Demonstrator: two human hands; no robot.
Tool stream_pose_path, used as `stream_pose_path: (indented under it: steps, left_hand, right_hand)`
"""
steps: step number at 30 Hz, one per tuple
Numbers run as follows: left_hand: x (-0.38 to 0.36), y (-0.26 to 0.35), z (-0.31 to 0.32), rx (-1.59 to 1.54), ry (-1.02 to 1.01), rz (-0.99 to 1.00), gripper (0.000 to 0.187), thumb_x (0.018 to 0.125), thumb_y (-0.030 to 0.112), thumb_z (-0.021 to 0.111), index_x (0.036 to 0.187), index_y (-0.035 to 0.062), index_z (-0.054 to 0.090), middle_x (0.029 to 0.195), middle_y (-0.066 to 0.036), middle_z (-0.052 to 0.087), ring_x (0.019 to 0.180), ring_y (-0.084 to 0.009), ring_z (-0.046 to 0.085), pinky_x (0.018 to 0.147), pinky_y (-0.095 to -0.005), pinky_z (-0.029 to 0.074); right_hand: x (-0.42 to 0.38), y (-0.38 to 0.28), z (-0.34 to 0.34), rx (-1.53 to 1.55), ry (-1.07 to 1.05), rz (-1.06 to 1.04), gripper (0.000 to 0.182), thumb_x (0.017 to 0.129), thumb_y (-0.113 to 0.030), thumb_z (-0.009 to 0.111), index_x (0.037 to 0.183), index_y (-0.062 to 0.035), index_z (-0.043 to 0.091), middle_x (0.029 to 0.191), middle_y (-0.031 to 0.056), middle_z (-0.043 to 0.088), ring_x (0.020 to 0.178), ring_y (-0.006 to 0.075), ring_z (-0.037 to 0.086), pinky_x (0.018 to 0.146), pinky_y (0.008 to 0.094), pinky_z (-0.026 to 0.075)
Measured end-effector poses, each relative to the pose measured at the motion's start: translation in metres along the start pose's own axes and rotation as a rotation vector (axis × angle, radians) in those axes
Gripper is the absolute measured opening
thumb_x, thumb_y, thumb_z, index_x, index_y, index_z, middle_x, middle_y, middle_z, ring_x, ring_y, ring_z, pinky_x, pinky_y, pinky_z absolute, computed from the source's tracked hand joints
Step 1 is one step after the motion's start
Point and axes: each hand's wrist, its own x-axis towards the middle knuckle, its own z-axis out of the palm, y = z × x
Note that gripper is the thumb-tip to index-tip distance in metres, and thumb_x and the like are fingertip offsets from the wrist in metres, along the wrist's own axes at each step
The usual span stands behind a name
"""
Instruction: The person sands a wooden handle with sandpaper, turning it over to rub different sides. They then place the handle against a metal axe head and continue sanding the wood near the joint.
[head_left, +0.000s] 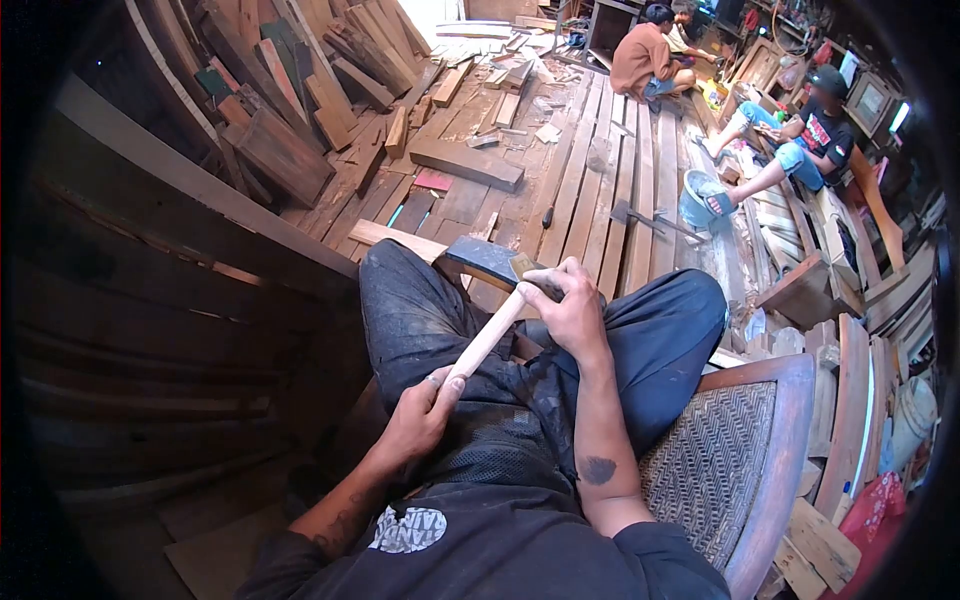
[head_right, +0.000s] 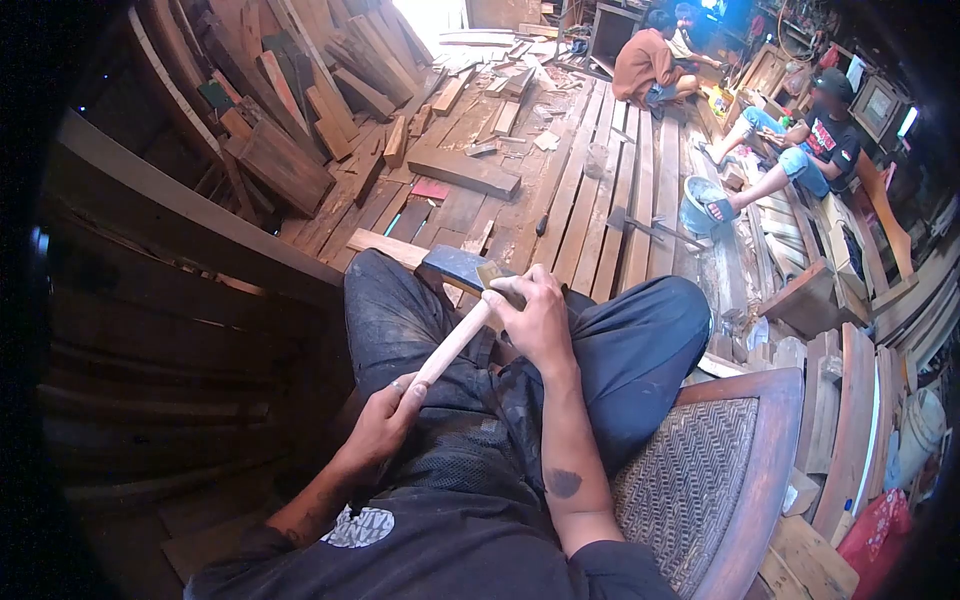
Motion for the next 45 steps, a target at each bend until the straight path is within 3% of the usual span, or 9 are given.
stream_pose_path:
  steps: [6,10,17,24,25,30,33,36,45]
  left_hand:
    - [-0.001,0.004,-0.001,0.011,-0.03,-0.055,0.044,0.118,0.03,0.053,0.145,-0.0035,0.063,0.094,-0.014,0.07,0.089,-0.0184,0.065,0.086,-0.0359,0.054]
    - [0.0,0.003,0.0,0.012,-0.018,-0.036,0.045,0.118,0.03,0.053,0.147,-0.003,0.062,0.092,-0.012,0.069,0.087,-0.0177,0.064,0.085,-0.0355,0.054]
    - [0.0,0.003,0.001,0.009,-0.02,-0.039,0.045,0.117,0.028,0.053,0.151,-0.0016,0.061,0.092,-0.011,0.068,0.085,-0.0156,0.062,0.083,-0.0343,0.053]
    - [-0.002,0.005,0.0,0.005,-0.023,-0.021,0.046,0.117,0.028,0.054,0.152,-0.0017,0.06,0.095,-0.012,0.068,0.087,-0.0153,0.062,0.085,-0.0333,0.053]
    - [-0.001,0.004,0.001,0.008,-0.025,-0.021,0.046,0.117,0.028,0.055,0.151,-0.0019,0.06,0.096,-0.012,0.069,0.088,-0.0153,0.062,0.085,-0.0332,0.053]
    - [-0.001,0.004,-0.001,0.014,-0.022,-0.005,0.047,0.116,0.028,0.056,0.151,-0.0023,0.06,0.096,-0.013,0.07,0.089,-0.0152,0.063,0.086,-0.0334,0.053]
    - [0.0,0.003,-0.001,0.019,-0.065,-0.029,0.048,0.118,0.029,0.054,0.153,-0.0037,0.058,0.108,-0.005,0.068,0.1,-0.0116,0.059,0.094,-0.0286,0.049]
    - [-0.001,0.0,0.002,0.019,-0.023,0.02,0.047,0.116,0.028,0.057,0.153,-0.0016,0.059,0.092,-0.013,0.069,0.086,-0.0148,0.063,0.084,-0.0335,0.053]
    - [0.0,-0.004,0.002,0.046,-0.039,0.051,0.056,0.116,0.028,0.057,0.165,0.0027,0.048,0.1,-0.019,0.072,0.095,-0.0156,0.065,0.093,-0.0333,0.053]
  right_hand:
    - [0.003,0.005,0.007,0.012,0.087,0.029,0.025,0.091,-0.024,0.088,0.11,-0.0076,0.087,0.092,0.0117,0.066,0.089,0.0267,0.069,0.083,0.0399,0.055]
    - [0.001,0.006,0.006,0.178,-0.054,0.006,0.025,0.089,-0.028,0.088,0.106,-0.0098,0.088,0.094,0.013,0.068,0.096,0.0316,0.067,0.091,0.0438,0.054]
    - [0.002,0.003,-0.001,0.076,-0.07,-0.036,0.025,0.088,-0.029,0.088,0.107,-0.0118,0.088,0.096,0.0122,0.068,0.1,0.0318,0.066,0.097,0.0433,0.052]
    - [0.004,0.003,0.003,0.028,0.022,0.068,0.029,0.09,-0.031,0.086,0.111,-0.012,0.088,0.097,0.0118,0.066,0.104,0.0316,0.063,0.098,0.0433,0.051]
    - [0.003,0.004,0.005,-0.026,0.02,-0.033,0.03,0.089,-0.032,0.087,0.111,-0.0104,0.088,0.097,0.0124,0.065,0.103,0.0322,0.062,0.098,0.0436,0.051]
    - [0.004,0.004,0.01,0.075,-0.021,0.023,0.033,0.088,-0.031,0.088,0.111,-0.0086,0.087,0.099,0.0143,0.065,0.104,0.033,0.062,0.098,0.0448,0.051]
    - [0.007,0.006,0.007,0.027,0.027,0.065,0.032,0.088,-0.031,0.087,0.111,-0.0087,0.087,0.099,0.0153,0.064,0.104,0.0338,0.062,0.098,0.0447,0.051]
    - [0.002,-0.001,0.004,-0.029,0.003,0.006,0.032,0.089,-0.031,0.086,0.112,-0.0087,0.087,0.097,0.0145,0.064,0.103,0.0337,0.063,0.098,0.0444,0.051]
    - [0.004,-0.002,0.007,-0.023,0.031,0.074,0.034,0.088,-0.03,0.087,0.113,-0.0077,0.087,0.099,0.0154,0.066,0.104,0.034,0.064,0.097,0.0441,0.053]
